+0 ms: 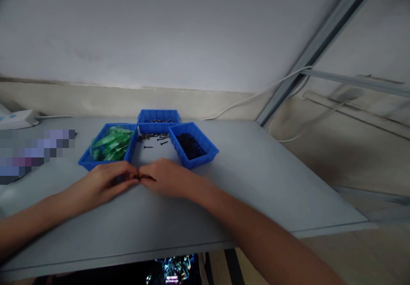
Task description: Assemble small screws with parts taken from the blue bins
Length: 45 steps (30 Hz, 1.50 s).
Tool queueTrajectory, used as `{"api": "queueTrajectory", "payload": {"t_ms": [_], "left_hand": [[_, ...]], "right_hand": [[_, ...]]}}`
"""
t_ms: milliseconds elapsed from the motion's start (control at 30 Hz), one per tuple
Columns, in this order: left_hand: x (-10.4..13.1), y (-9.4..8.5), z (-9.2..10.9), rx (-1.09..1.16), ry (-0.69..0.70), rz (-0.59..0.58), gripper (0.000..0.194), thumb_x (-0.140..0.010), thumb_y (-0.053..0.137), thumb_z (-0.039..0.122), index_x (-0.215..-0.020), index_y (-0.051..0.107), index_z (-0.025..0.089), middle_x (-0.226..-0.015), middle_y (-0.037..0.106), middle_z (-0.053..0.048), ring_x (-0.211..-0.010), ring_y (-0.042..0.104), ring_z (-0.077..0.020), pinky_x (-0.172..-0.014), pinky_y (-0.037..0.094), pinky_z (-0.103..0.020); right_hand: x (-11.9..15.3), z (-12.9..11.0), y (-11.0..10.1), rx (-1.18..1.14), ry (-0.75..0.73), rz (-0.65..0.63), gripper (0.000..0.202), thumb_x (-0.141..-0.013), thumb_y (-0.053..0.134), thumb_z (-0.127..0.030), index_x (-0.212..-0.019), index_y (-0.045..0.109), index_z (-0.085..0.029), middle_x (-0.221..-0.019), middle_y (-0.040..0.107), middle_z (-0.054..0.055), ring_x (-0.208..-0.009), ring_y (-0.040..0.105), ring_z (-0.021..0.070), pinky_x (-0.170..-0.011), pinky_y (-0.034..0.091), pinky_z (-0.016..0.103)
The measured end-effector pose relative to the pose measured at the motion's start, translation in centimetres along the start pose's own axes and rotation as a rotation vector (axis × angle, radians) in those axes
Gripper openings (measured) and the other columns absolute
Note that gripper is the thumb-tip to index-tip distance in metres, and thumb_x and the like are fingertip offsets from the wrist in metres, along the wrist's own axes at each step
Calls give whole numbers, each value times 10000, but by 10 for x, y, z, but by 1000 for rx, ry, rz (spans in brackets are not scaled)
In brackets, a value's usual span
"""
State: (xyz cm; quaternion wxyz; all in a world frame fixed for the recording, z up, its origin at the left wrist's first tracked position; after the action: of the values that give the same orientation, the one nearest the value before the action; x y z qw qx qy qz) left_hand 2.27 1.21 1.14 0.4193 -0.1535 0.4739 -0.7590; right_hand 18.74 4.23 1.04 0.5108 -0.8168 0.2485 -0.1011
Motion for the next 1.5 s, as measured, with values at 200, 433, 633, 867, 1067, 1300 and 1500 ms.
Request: {"api": "queueTrajectory", "payload": {"t_ms": [200,433,633,867,1067,1300,1500], "left_hand": [[2,2,-1,-22,4,-42,113,-869,431,246,-900,523,188,-815,576,0,-723,552,-122,-623,420,-223],[3,1,-2,-186,-5,-72,166,-885,410,296,-868,533,185,-742,587,3,-675,563,-135,-576,393,-230],[3,4,-5,-180,1,-64,216,-911,375,320,-849,540,195,-768,587,12,-713,573,-132,-613,398,-239],[3,5,-4,-186,-3,-95,225,-916,363,334,-847,530,200,-786,579,16,-729,571,-136,-616,394,-244],[2,5,-3,-271,-40,-128,240,-906,369,324,-766,512,191,-684,545,21,-625,548,-134,-552,356,-249],[4,4,0,-292,52,-66,235,-908,361,298,-772,513,182,-687,543,14,-629,554,-133,-551,354,-245],[5,2,3,-317,137,-42,267,-917,328,292,-802,540,179,-695,552,3,-626,552,-130,-551,353,-248]], "right_hand": [[2,4,0,-67,50,-23,175,-856,454,-241,-820,600,-152,-776,635,28,-690,552,127,-616,368,231],[6,3,-7,-143,71,-84,202,-843,478,-339,-890,599,-184,-757,638,2,-662,556,111,-588,370,222],[4,0,-5,-71,41,-57,241,-888,400,-311,-807,575,-166,-735,622,12,-641,534,110,-584,351,235],[3,1,-6,-55,59,-52,189,-870,422,-268,-787,560,-168,-701,605,2,-616,514,106,-561,336,228],[5,2,-10,-67,90,-4,94,-809,482,-230,-833,555,-176,-728,603,-6,-628,519,104,-570,344,216],[5,2,-6,-86,99,-53,40,-768,514,-205,-794,519,-174,-706,590,-9,-606,505,104,-537,341,208],[4,-1,-3,-62,84,-66,19,-769,494,-190,-775,512,-183,-722,597,-1,-616,510,113,-546,353,213]]}}
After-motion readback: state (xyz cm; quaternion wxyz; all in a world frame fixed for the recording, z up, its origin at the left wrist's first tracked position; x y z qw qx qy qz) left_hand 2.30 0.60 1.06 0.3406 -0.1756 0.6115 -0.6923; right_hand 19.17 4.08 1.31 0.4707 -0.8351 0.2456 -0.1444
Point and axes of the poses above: each hand's wrist, its own x-axis away from the middle knuckle, its own y-axis out of the palm, z = x × y, the point moved 2 cm from there along -x, towards the middle knuckle
